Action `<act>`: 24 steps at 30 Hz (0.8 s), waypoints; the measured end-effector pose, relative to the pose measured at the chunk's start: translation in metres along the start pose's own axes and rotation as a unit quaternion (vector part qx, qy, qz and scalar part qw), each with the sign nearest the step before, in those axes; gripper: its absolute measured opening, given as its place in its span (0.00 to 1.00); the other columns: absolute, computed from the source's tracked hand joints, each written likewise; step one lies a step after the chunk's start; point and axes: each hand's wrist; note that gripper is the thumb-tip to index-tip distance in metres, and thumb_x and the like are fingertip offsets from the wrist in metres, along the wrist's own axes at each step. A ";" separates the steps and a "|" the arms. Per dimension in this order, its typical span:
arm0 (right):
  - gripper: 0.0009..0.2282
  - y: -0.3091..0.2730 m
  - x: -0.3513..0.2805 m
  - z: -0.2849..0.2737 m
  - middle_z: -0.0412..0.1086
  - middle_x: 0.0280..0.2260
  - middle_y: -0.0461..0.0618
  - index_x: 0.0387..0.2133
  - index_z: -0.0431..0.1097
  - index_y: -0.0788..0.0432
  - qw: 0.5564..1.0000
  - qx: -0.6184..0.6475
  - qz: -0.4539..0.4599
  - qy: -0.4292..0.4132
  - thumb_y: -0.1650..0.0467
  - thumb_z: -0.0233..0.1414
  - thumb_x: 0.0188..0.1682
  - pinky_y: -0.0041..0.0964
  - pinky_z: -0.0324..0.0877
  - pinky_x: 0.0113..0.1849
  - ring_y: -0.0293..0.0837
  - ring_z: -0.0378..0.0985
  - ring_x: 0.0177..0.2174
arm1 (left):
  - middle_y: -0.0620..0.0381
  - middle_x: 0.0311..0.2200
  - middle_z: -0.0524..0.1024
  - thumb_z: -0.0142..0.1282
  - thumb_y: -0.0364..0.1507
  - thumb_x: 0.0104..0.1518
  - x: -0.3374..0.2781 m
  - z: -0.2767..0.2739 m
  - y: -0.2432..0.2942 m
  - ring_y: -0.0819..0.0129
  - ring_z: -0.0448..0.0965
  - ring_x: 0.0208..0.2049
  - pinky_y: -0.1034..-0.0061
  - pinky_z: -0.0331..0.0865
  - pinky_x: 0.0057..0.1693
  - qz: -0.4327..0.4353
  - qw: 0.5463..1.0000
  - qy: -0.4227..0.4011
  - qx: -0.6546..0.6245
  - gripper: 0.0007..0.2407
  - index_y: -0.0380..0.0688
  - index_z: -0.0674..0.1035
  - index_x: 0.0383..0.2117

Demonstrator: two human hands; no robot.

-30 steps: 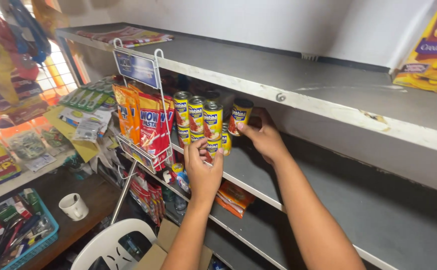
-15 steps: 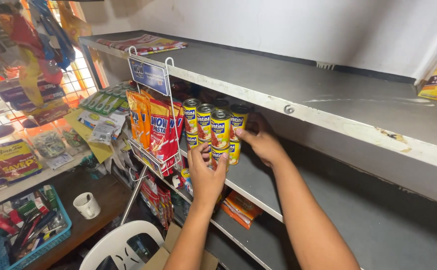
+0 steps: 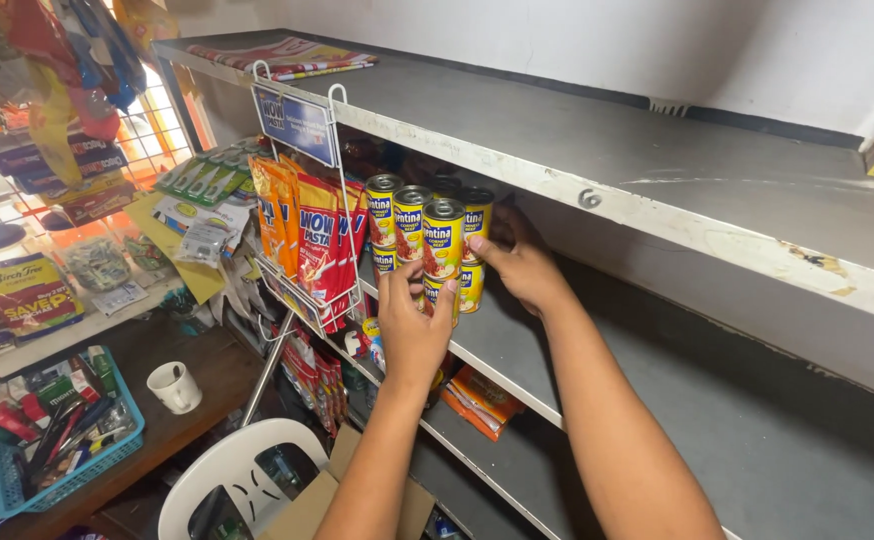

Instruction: Organizing and restocking various canned food items on retail shelves.

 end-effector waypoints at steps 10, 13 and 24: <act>0.35 0.003 -0.003 -0.009 0.66 0.58 0.60 0.65 0.51 0.61 0.998 0.040 0.039 -0.036 0.74 0.61 0.43 0.44 0.69 0.56 0.50 0.70 0.57 | 0.46 0.44 0.74 0.67 0.28 0.53 -0.001 -0.001 0.005 0.59 0.78 0.40 0.68 0.75 0.48 0.019 1.000 0.003 -0.002 0.21 0.34 0.73 0.51; 0.41 0.005 -0.005 -0.008 0.64 0.59 0.56 0.65 0.49 0.59 0.999 -0.011 0.021 -0.043 0.80 0.62 0.35 0.44 0.71 0.55 0.49 0.70 0.56 | 0.46 0.44 0.74 0.67 0.28 0.53 -0.001 -0.001 0.004 0.60 0.78 0.40 0.68 0.75 0.47 0.019 1.000 0.004 0.007 0.20 0.34 0.74 0.50; 0.38 0.009 -0.004 -0.006 0.68 0.54 0.55 0.62 0.55 0.59 0.999 -0.020 0.019 -0.016 0.80 0.63 0.35 0.44 0.71 0.55 0.49 0.73 0.55 | 0.47 0.44 0.75 0.66 0.29 0.53 0.001 -0.002 0.004 0.60 0.78 0.40 0.69 0.75 0.47 0.011 1.000 0.002 0.015 0.20 0.35 0.74 0.51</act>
Point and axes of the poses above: each hand's wrist, its own x-axis towards the middle knuckle, its own z-axis out of the palm, y = z × x
